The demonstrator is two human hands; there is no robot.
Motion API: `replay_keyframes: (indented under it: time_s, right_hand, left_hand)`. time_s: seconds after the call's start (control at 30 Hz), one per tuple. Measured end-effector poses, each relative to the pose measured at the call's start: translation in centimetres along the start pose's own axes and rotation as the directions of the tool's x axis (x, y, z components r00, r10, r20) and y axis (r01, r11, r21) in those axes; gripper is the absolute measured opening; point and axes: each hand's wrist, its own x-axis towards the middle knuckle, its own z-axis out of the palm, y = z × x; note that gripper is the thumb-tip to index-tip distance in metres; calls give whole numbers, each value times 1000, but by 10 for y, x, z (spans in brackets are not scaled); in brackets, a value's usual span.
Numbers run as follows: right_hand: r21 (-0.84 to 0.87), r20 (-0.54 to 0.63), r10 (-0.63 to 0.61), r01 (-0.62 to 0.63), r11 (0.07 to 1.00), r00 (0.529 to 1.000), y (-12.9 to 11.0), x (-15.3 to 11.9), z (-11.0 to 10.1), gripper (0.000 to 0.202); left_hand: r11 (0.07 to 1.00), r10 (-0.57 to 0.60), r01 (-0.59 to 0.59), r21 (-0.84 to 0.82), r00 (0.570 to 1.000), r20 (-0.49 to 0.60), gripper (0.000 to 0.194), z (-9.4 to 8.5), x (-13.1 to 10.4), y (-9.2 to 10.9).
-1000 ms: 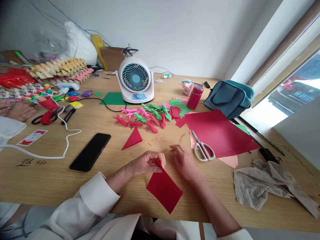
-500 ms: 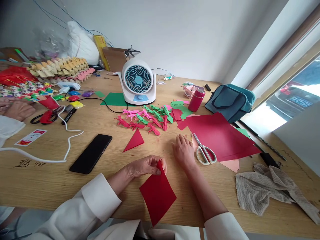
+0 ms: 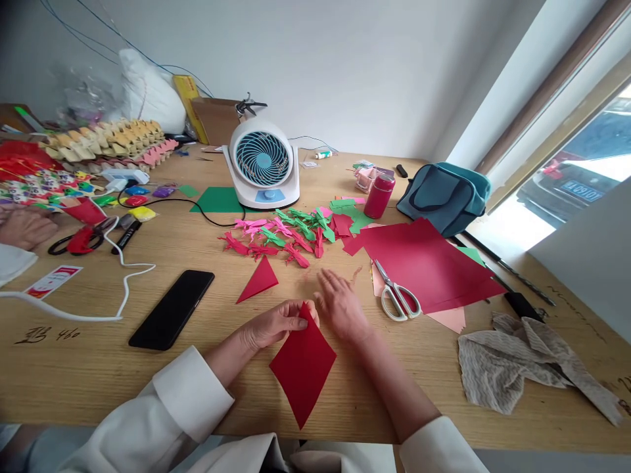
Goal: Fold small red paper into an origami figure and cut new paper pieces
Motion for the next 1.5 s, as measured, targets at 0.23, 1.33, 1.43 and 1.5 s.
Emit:
replay_keyframes:
  time_s: [0.23,1.33,1.43,1.5]
  right_hand:
    - [211,-82,78,-59,976,994,14,-14,-12,40]
    - [917,233,428,-344,204,873,2,-11,-8,38]
    - [926,220,442,-329,186,870,1,-9,-10,38]
    - [933,209,448,-315,175,869,1,-7,-12,40]
  left_hand:
    - [956,283,-285,69,835,-471,33,-10,10,10]
    - [896,444,-326,302,640,-626,46,-16,16,8]
    - [907,409,-233,351,683,-605,45,-15,16,3]
    - [902,393,-172,395,706,-589,44,-14,16,1]
